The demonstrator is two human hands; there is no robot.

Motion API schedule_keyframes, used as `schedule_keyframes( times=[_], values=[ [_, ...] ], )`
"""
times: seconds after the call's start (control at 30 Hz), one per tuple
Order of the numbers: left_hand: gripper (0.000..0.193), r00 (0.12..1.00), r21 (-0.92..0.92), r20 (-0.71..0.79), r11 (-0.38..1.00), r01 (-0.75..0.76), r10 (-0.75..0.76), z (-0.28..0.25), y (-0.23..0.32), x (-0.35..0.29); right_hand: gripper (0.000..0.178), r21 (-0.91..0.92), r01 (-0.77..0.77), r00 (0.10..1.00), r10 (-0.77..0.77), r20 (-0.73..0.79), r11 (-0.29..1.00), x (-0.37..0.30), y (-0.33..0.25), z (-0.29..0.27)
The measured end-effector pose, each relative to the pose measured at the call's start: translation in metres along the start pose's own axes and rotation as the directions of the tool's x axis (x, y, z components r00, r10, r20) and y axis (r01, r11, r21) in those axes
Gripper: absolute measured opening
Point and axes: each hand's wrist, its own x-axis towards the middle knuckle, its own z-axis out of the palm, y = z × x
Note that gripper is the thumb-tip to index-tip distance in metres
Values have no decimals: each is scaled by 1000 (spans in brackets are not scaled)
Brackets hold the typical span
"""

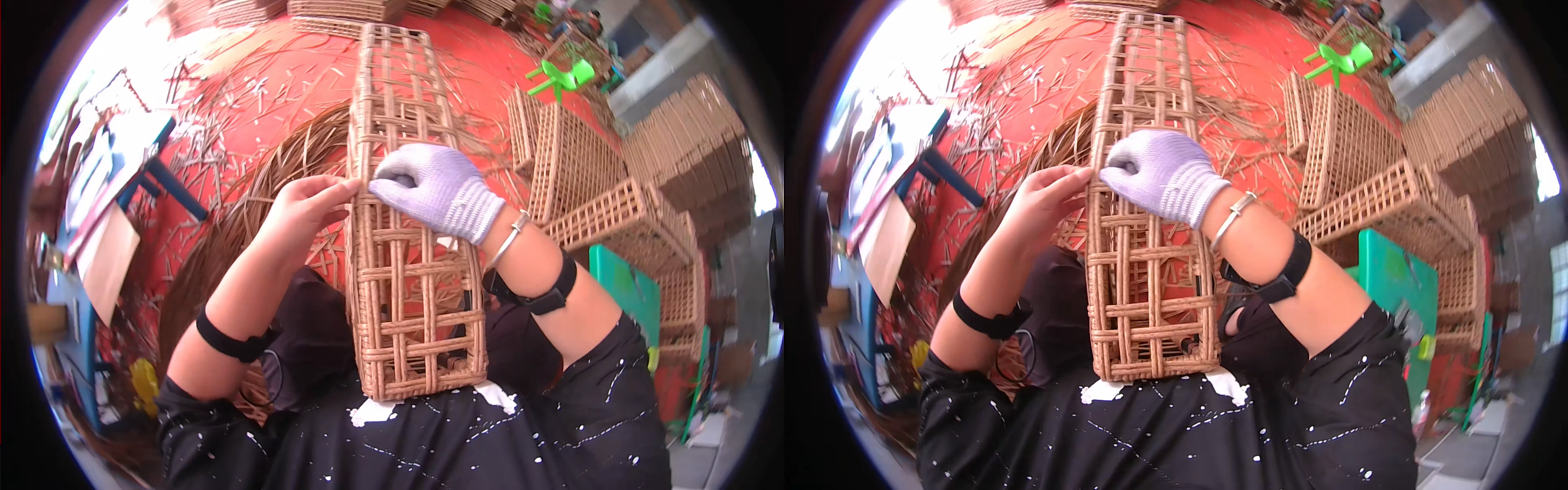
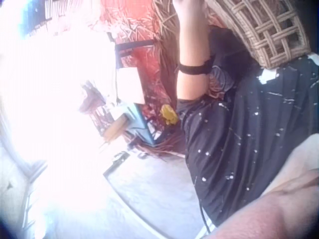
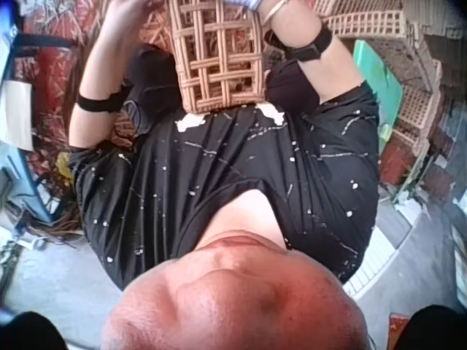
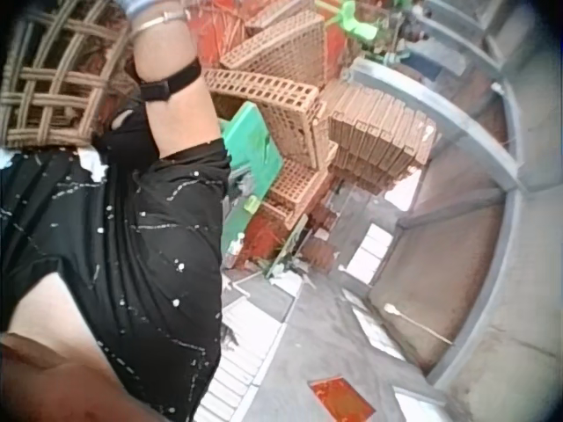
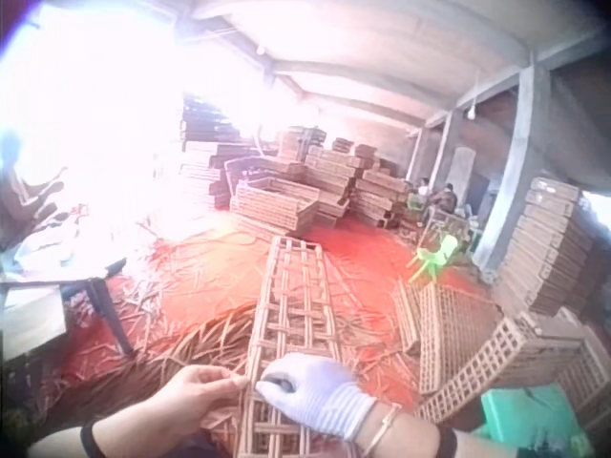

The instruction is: The person weaves a rattan strip through the frame of a chair, turns the chair over, and continues weaving the rattan through the bottom of the frame.

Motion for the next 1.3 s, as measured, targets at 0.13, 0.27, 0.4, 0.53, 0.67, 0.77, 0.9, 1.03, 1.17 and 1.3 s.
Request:
schedule_keyframes(
  times=[0.13,0.27,0.4,0.53,0.67,0.77,0.9,1.03,1.17,1.3],
  values=[
    [18,1000,-9,-3,1000,-25,25,-1,4,-4,20,-1,57,983,-56,-176,998,-6,0,8],
    [17,999,-15,-39,1000,1,-2,7,5,-1,17,163,65,936,-3,-353,984,-13,6,3],
    [20,999,-11,26,1000,21,-21,10,7,-3,19,409,104,742,204,-639,907,-32,29,0],
    [24,999,-24,-4,999,-41,40,20,2,1,18,824,24,610,645,-460,566,-77,65,12],
    [28,997,-90,81,996,1,6,8,2,4,14,978,-102,626,776,-80,183,-98,69,33],
    [30,999,-93,49,996,-8,13,11,1,7,15,912,-366,732,662,161,183,-94,77,56],
    [33,995,-101,41,990,93,-90,20,2,8,19,999,40,875,481,-50,31,-65,93,108],
    [35,996,-122,37,989,82,-78,6,3,2,22,952,150,880,475,-6,-265,-47,74,110],
    [35,997,-83,-8,994,72,-73,11,1,2,20,970,-100,957,244,154,-221,-68,76,96],
    [33,994,-42,46,994,97,-95,11,0,4,20,958,200,878,471,-84,-203,-68,104,123]
  ],
)
